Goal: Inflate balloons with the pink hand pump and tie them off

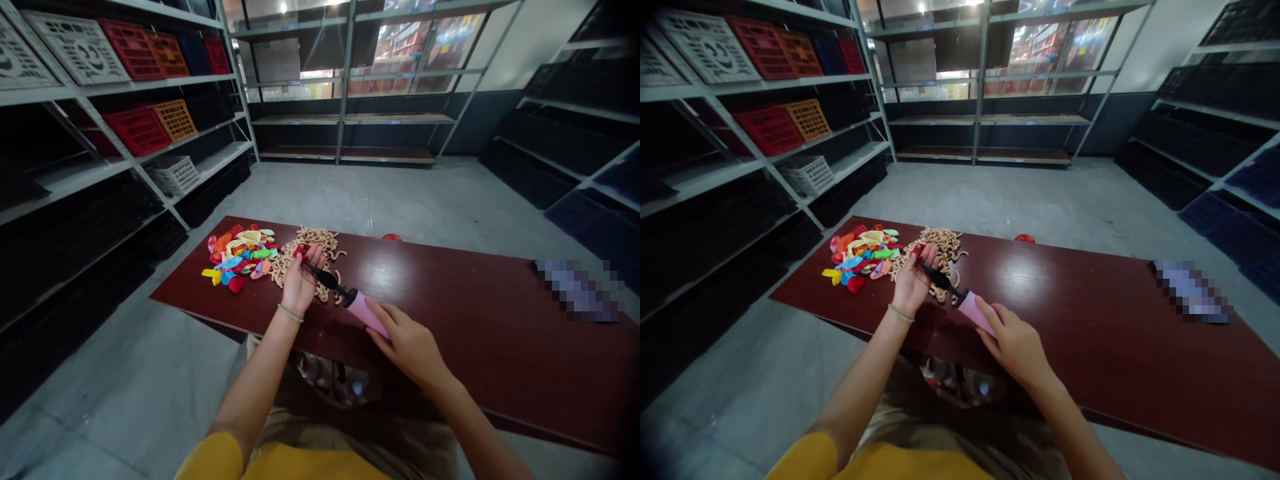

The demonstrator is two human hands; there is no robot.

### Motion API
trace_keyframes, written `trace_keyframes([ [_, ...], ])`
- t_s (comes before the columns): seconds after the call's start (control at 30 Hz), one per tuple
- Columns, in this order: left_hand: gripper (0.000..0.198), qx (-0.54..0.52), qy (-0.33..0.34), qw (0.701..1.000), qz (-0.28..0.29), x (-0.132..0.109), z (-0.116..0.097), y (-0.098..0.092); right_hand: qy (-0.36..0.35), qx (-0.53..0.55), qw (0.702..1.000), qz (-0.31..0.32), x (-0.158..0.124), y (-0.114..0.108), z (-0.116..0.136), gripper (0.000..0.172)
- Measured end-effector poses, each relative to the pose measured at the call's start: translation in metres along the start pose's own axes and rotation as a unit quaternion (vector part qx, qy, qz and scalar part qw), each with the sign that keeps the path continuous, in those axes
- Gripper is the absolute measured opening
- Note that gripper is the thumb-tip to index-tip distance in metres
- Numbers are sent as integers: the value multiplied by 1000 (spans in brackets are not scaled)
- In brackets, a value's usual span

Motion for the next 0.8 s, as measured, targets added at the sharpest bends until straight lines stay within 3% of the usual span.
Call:
trace_keyframes([
  [0.27, 12, 54, 87, 995, 1, -6, -9, -2, 10, 27, 1000, 8, 7, 3, 11, 56],
  [0.4, 18, 83, 114, 990, 11, -7, -6, -4, 15, 27, 999, 27, 13, 5, 17, 58],
  [0.67, 21, 67, 67, 996, 2, -4, 15, -14, 41, -7, 997, 58, 40, 23, 32, 62],
  [0.8, 24, 24, 41, 998, -29, -3, 26, -18, 52, -22, 995, 85, 49, 30, 44, 67],
])
Point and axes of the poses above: each hand's wrist, its own x-axis towards the middle knuckle, its own y-axis out of the palm, z = x × y, the point moved 5 cm from there along x, towards the middle knuckle, and after that the axes turned 5 degrees about z, right-handed, at the moved point
